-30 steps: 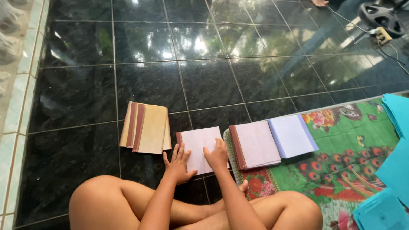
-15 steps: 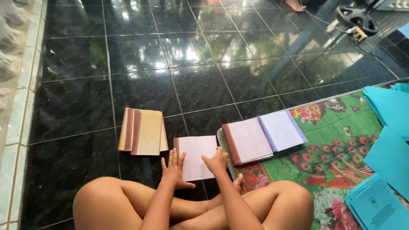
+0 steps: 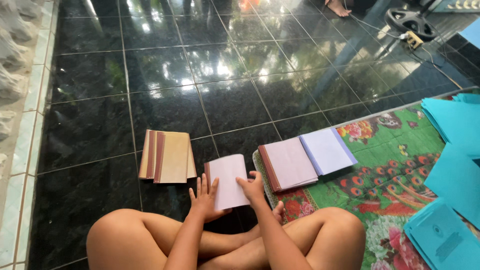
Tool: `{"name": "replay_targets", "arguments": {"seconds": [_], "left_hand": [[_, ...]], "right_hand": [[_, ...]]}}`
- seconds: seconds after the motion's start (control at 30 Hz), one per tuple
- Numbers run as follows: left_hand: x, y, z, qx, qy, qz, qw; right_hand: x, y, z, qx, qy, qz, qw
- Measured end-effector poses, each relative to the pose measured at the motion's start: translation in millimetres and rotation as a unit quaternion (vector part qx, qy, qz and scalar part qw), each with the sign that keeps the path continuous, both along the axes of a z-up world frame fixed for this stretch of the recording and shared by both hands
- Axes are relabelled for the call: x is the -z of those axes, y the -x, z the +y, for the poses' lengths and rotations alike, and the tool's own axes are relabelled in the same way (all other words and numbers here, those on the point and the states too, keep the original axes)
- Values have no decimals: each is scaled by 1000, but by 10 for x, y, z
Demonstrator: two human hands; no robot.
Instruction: The person sits on the floor and repeatedly folds the covers of small books. They pick up a book from a stack on the left, fold the front cover over the pages, press it flat, and place it into a larger open book on the right. This process is repeated for multiple books.
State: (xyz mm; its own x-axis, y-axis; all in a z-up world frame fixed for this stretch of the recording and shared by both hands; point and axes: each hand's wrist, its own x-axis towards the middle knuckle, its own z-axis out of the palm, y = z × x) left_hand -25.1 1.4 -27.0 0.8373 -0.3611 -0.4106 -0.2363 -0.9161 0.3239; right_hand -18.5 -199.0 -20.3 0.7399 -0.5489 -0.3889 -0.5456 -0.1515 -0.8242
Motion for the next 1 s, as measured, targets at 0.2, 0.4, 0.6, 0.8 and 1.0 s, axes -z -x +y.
{"name": "replay_targets", "arguments": {"seconds": [0.2,0.4,0.6,0.8,1.0], "left_hand": [[-284,79,48,-37,92,-16,995],[-202,7,30,-35,56,-34,997],[-212,-77,-27,-33,73,-50,996],[-175,-110,-55,-6,73,-73,995],[-19,-189,-100,1,58,-74,996]], "right_hand": [[99,-233,-589,-18,114,-61,991],[-34,-413,-1588,-67,297,-30,952],[-608,-194,-1161,-169,296,254,905],[-1067,-166,-866,-194,253,294,901],[-954,-271,-1237,-177,245,279,912]]}}
